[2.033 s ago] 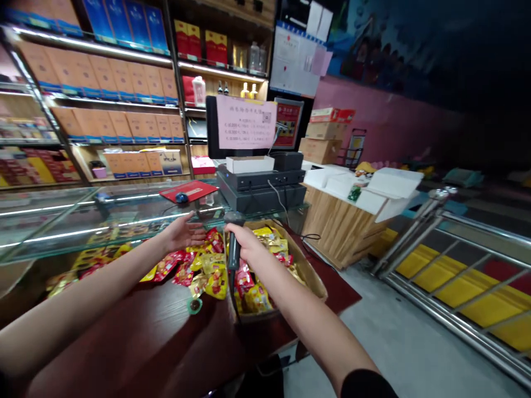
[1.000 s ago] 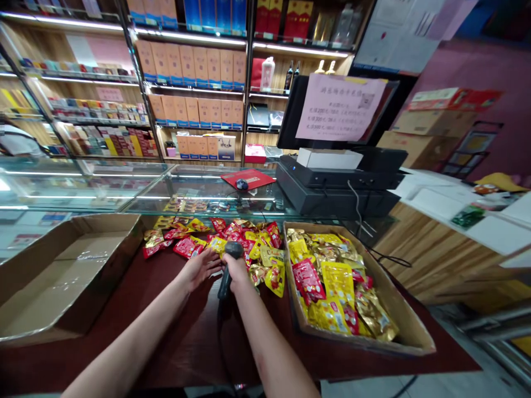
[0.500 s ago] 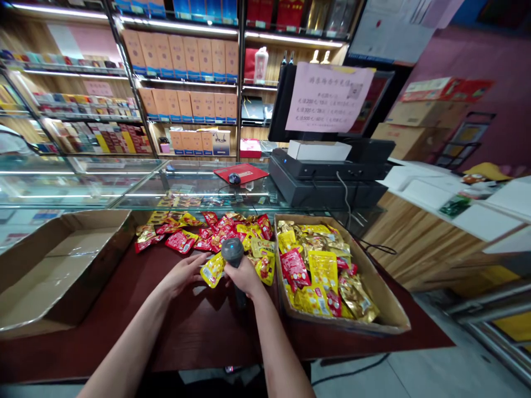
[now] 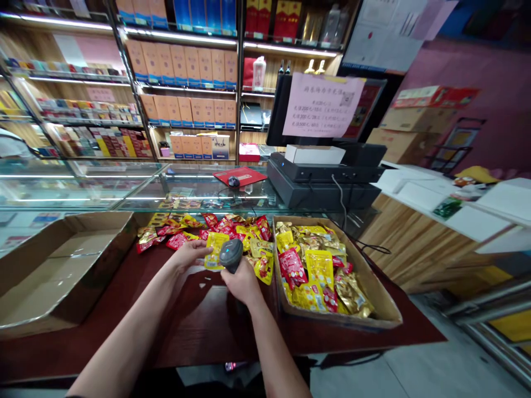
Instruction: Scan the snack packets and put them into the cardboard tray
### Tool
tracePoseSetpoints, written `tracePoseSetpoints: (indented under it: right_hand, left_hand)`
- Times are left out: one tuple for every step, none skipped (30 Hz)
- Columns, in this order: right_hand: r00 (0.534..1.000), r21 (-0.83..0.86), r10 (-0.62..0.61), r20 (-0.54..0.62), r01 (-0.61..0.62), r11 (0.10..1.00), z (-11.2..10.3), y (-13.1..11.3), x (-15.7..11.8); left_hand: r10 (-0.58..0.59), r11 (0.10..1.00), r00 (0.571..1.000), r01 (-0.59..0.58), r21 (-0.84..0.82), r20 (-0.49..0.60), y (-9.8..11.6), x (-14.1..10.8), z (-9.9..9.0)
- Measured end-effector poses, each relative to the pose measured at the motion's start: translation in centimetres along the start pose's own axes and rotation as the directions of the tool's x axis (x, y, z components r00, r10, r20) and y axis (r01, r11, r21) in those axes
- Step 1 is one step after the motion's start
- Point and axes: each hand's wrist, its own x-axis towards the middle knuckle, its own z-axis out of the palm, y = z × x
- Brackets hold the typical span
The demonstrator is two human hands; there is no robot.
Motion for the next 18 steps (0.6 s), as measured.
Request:
tracePoseSetpoints:
  right_hand:
    - [1.000,0.005,0.019,0.017,-0.019,1.000,0.3,0.2,-0.2]
    - [0.998,0.024,0.043,0.037,-0.044,0.999,0.6,0.4,-0.5]
    - [0.996,0.054,0.067,0.050,-0.070,0.996,0.9,0.6,-0.7]
    - [0.995,0.089,0.087,0.050,-0.092,0.992,1.2,0.8,-1.0]
    - [0.993,0.119,0.106,0.044,-0.110,0.987,1.5,1.0,-1.3]
    - [0.992,0.138,0.122,0.038,-0.126,0.982,1.8,1.3,-1.5]
    - [0.990,0.142,0.134,0.038,-0.138,0.980,2.1,1.5,-1.7]
    - [0.989,0.132,0.141,0.049,-0.146,0.980,2.4,1.8,-1.9]
    - [0.988,0.113,0.141,0.070,-0.148,0.982,2.6,2.1,-2.0]
    - [0.987,0.095,0.135,0.092,-0.143,0.985,2.8,2.4,-2.1]
    - [0.987,0.079,0.122,0.106,-0.131,0.988,3.0,2.7,-2.2]
    - [0.989,0.063,0.106,0.108,-0.113,0.992,3.2,3.0,-2.2]
    - [0.991,0.047,0.088,0.102,-0.093,0.995,3.4,3.2,-2.3]
    - [0.993,0.030,0.070,0.095,-0.073,0.997,3.5,3.3,-2.4]
    - [0.995,0.011,0.055,0.087,-0.056,0.998,3.7,3.3,-2.4]
    - [0.996,-0.012,0.041,0.084,-0.040,0.999,3.8,3.3,-2.5]
    - [0.996,-0.035,0.030,0.087,-0.027,0.999,3.9,3.1,-2.6]
    - [0.996,-0.055,0.022,0.090,-0.017,0.998,3.9,3.0,-2.7]
  left_hand:
    - [0.008,1.000,1.000,-0.009,-0.030,-0.029,0.2,0.5,0.0]
    - [0.012,0.999,0.999,-0.014,-0.049,-0.051,0.4,1.0,0.1]
    - [0.010,0.998,0.997,-0.014,-0.063,-0.071,0.5,1.4,0.1]
    - [0.004,0.997,0.996,-0.011,-0.078,-0.087,0.7,1.8,0.2]
    - [-0.001,0.996,0.995,-0.008,-0.093,-0.100,0.8,2.1,0.3]
    - [-0.006,0.994,0.994,-0.006,-0.105,-0.109,0.9,2.4,0.3]
    - [-0.008,0.993,0.993,-0.006,-0.116,-0.117,1.0,2.6,0.4]
    - [-0.006,0.993,0.993,-0.008,-0.121,-0.120,1.1,2.9,0.5]
    - [-0.003,0.992,0.993,-0.012,-0.122,-0.116,1.2,3.0,0.5]
    - [0.000,0.993,0.994,-0.013,-0.118,-0.108,1.2,3.2,0.6]
    - [0.002,0.994,0.995,-0.013,-0.111,-0.097,1.3,3.3,0.6]
    - [0.004,0.994,0.996,-0.013,-0.105,-0.088,1.4,3.4,0.6]
    - [0.006,0.995,0.997,-0.014,-0.100,-0.079,1.5,3.5,0.6]
    - [0.011,0.995,0.997,-0.018,-0.097,-0.071,1.6,3.5,0.6]
    - [0.016,0.995,0.998,-0.023,-0.097,-0.065,1.7,3.5,0.6]
    - [0.021,0.995,0.998,-0.027,-0.097,-0.062,1.8,3.5,0.6]
    - [0.023,0.995,0.998,-0.029,-0.097,-0.061,1.9,3.4,0.6]
    - [0.021,0.995,0.998,-0.027,-0.095,-0.063,2.0,3.4,0.5]
